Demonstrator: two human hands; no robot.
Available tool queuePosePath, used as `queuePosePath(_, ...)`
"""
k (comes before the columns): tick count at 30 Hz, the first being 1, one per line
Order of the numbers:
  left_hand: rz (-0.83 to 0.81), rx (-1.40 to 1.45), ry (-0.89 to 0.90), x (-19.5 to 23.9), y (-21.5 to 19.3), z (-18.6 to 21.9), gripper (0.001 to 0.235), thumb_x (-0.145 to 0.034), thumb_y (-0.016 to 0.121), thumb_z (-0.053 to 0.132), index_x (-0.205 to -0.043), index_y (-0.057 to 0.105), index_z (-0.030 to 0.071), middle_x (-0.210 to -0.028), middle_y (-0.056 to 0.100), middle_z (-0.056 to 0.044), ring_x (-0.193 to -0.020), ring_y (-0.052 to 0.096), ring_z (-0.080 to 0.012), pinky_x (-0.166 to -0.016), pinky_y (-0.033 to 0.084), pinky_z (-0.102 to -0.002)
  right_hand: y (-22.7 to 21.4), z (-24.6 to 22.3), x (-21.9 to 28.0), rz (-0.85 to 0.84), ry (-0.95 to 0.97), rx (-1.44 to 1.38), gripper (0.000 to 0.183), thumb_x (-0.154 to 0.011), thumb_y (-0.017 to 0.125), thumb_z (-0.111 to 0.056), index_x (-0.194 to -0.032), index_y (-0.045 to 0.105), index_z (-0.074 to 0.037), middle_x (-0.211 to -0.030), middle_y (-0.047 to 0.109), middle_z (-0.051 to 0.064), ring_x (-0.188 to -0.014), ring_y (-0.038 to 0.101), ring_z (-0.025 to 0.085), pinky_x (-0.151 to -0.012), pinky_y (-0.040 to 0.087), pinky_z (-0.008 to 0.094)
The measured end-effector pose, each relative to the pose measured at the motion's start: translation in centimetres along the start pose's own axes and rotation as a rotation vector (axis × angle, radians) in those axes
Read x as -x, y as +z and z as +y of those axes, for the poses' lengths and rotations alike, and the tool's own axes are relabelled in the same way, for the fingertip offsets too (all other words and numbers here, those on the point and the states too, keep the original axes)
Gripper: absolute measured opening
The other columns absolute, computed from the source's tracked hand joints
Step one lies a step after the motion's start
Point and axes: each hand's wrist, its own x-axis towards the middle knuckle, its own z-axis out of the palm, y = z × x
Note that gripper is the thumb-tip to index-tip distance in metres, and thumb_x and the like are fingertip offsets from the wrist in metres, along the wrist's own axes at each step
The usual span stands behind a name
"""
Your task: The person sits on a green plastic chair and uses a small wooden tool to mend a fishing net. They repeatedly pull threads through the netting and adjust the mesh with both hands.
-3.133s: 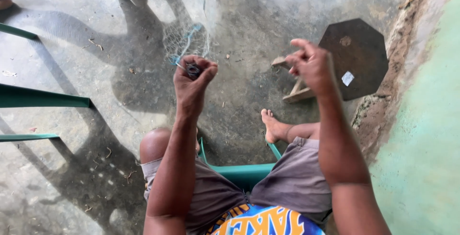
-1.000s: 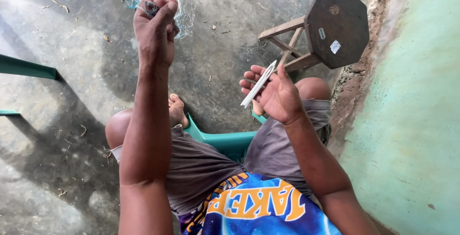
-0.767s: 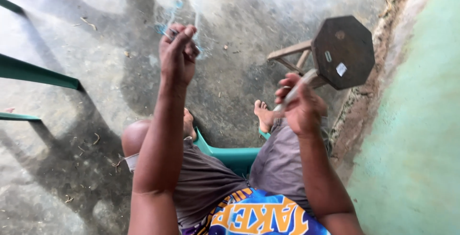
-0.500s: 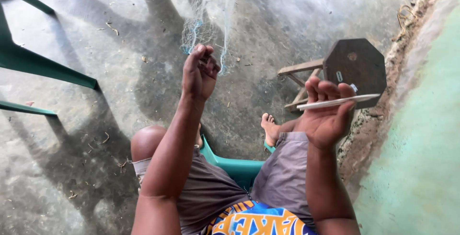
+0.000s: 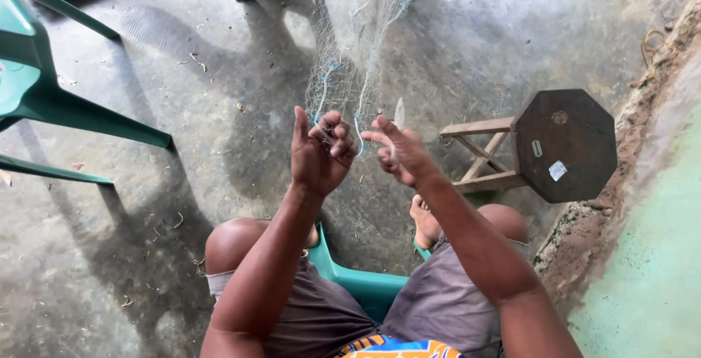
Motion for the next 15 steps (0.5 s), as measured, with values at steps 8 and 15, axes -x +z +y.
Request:
queuePosePath(8, -0.08, -0.133, 0.061, -2.3, -2.5, -2.6, 0.04, -0.098, 0.067, 0.035, -0.126, 0.064, 0.005, -0.067, 0.038, 0.003, -0.06, 0.037, -0.0092, -0.068, 0.041, -0.027, -1.2, -1.9, 1.1, -0.005, 0.052, -0.465, 0.038, -0.097, 0.068, -0.047, -0.113, 0.069, -0.012, -0.064, 0.049, -0.01, -0.039, 0.034, 0.001, -0.036, 0.025, 0.014)
queuePosePath(15, 0.237, -0.251, 0.339, -4.5, -2.5, -1.6, 0.014, -0.104, 0.064, 0.023, -0.112, 0.072, 0.014, -0.085, 0.07, -0.001, -0.074, 0.066, -0.0129, -0.075, 0.059, -0.032, -5.6, 1.8, 2.3, 0.017, -0.06, -0.605, 0.018, -0.103, 0.061, -0.033, -0.103, 0.074, -0.021, -0.073, 0.059, -0.006, -0.038, 0.033, 0.004, -0.036, 0.025, 0.018)
